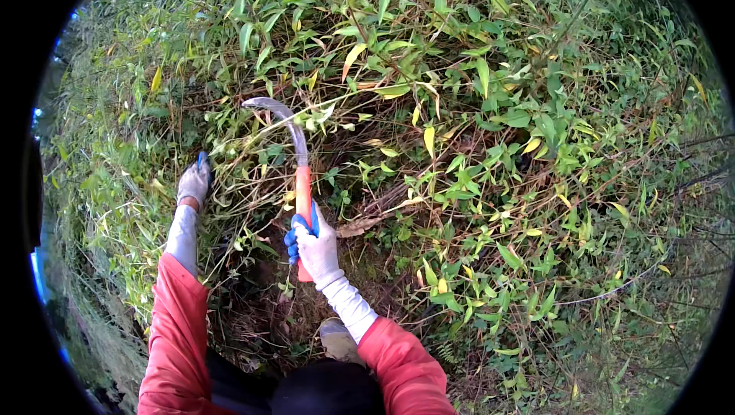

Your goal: The person uses a sickle to cut tall grass and weeds at the roots while kneeling on the ground, using their other hand to gather the cut vegetation.

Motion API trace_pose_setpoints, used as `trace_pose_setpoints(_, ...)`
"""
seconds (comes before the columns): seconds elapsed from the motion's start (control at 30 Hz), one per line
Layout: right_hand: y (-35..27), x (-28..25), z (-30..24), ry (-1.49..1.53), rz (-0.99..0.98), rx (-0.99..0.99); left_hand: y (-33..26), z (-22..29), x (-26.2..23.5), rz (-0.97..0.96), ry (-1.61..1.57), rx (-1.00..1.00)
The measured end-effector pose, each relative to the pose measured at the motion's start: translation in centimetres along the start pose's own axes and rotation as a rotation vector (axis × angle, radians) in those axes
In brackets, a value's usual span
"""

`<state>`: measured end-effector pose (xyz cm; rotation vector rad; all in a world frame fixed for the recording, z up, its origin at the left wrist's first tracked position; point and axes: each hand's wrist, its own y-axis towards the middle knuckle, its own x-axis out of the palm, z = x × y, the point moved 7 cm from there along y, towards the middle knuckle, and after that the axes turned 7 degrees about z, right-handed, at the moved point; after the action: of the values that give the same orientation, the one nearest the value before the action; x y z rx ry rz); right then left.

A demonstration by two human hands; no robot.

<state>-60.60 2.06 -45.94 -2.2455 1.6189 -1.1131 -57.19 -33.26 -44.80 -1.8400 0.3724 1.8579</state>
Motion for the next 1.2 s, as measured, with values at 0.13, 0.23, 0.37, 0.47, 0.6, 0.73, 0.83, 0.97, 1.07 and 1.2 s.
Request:
trace_pose_setpoints(0.13,-0.5,-3.3,-1.2,0.316,0.323,-0.071,-7.8,-0.7,-0.5,0.501,-0.290,0.439)
trace_pose_setpoints(0.23,-2.1,0.0,-7.3,0.340,0.261,-0.238,-12.3,2.9,-2.6,0.729,-0.237,0.581)
trace_pose_setpoints(0.37,-5.9,12.3,-11.4,0.076,-0.166,-0.408,-20.2,8.9,-4.0,0.313,-0.867,0.667)
trace_pose_setpoints(0.47,-7.6,19.4,-7.4,-0.468,-0.363,-0.781,-25.1,15.2,-4.1,0.260,-0.360,1.388)
trace_pose_setpoints(0.6,-11.0,22.1,4.2,-0.475,-0.868,-0.731,-16.7,11.3,-10.2,0.446,-0.731,0.973)
trace_pose_setpoints(0.73,-10.2,14.8,-4.4,-0.331,-0.622,-0.785,-6.3,-3.2,-7.3,0.393,-1.771,-0.051)
trace_pose_setpoints(0.83,-7.8,11.7,-7.2,-0.051,-0.506,-0.035,-1.8,-17.9,-2.7,0.125,-1.867,-0.127)
trace_pose_setpoints(0.97,-4.2,-0.3,-8.7,0.010,0.047,-0.162,-2.4,-19.7,-3.1,-0.110,-2.043,-0.071)
trace_pose_setpoints(1.07,-3.6,-7.7,-9.4,-0.056,0.297,-0.325,1.6,-27.3,-7.4,0.077,-1.890,-0.106)
trace_pose_setpoints(1.2,-1.8,-10.0,-8.0,-0.203,0.281,-0.276,5.1,-42.7,-20.1,0.435,-1.750,-0.217)
